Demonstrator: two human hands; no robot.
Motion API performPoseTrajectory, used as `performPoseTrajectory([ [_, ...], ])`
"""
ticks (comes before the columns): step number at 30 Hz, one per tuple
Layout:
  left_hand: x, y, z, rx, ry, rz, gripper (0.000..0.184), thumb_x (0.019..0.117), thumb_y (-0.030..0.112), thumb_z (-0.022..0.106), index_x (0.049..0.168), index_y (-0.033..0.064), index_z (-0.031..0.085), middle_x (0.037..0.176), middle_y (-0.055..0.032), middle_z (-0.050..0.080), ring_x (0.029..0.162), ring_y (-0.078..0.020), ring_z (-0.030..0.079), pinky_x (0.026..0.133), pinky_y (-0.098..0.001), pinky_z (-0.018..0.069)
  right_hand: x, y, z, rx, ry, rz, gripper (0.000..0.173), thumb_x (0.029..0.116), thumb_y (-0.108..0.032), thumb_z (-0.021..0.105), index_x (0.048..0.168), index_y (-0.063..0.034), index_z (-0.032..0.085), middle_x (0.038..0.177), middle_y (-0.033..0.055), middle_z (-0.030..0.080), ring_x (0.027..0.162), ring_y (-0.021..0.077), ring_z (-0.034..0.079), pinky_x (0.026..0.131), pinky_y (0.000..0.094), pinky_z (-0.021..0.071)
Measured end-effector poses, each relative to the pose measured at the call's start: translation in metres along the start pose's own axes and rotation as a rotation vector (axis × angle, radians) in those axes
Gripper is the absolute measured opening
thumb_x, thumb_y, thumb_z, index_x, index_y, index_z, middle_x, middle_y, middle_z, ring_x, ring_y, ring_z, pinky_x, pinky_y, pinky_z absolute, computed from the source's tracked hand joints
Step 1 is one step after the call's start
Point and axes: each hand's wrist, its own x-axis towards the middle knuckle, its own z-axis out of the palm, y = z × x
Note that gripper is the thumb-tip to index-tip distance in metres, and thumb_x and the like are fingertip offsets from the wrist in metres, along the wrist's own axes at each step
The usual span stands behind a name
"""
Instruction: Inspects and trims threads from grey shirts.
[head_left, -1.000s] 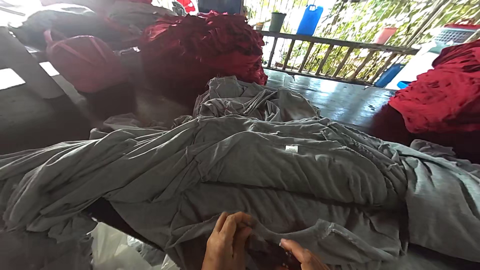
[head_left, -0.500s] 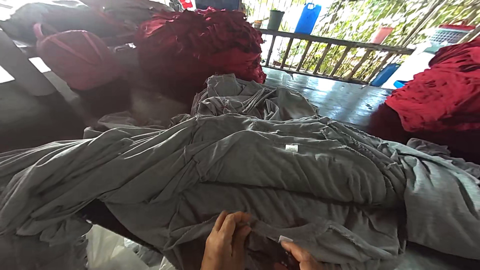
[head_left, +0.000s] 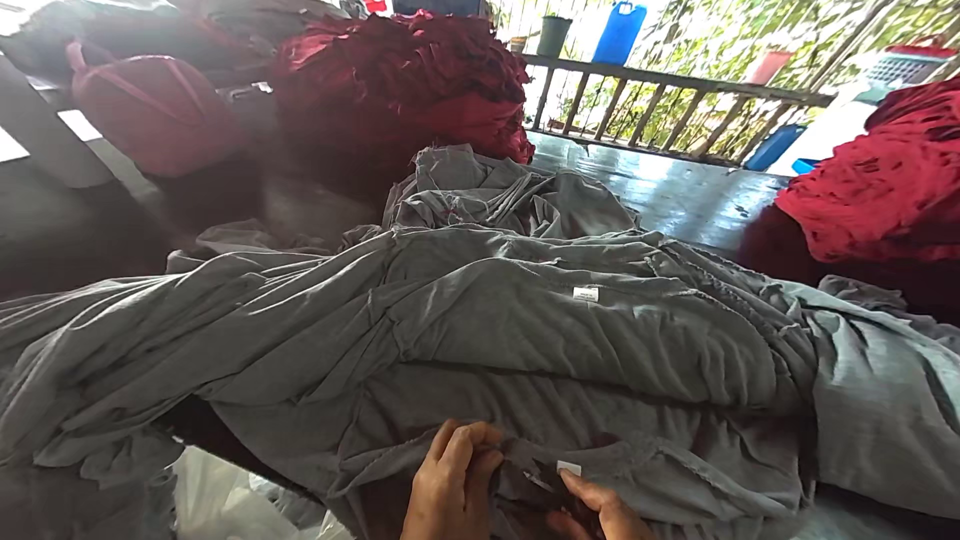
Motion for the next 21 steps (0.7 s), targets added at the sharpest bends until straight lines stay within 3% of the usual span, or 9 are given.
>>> performPoseTrajectory([
  [15,-0.0001,-0.0008,-0.0008,-0.008,-0.007,-0.015,0.015,0.0918,-0.004,0.062,0.102,-0.0131,0.069,0.094,-0.0220,0.067,0.080,-0.0168,0.067,0.077,-0.0211,0.0553,0.0027,-0.0003,0.0010,-0.044,0.023,-0.043,0.021,0.0945,-0.004,0.064,0.103,0.0147,0.070,0.094,0.0260,0.074,0.084,0.0354,0.075,0.083,0.0367,0.0591],
  [21,-0.0001,-0.0010,-0.0010,-0.024,-0.004,-0.022,0.016,0.0922,-0.003,0.062,0.102,-0.0134,0.068,0.094,-0.0217,0.067,0.080,-0.0154,0.067,0.077,-0.0200,0.0548,0.0036,-0.0060,-0.0077,0.006,-0.053,0.011,0.026,0.0949,-0.004,0.065,0.110,0.0171,0.067,0.100,0.0289,0.072,0.086,0.0368,0.073,0.082,0.0410,0.0586],
])
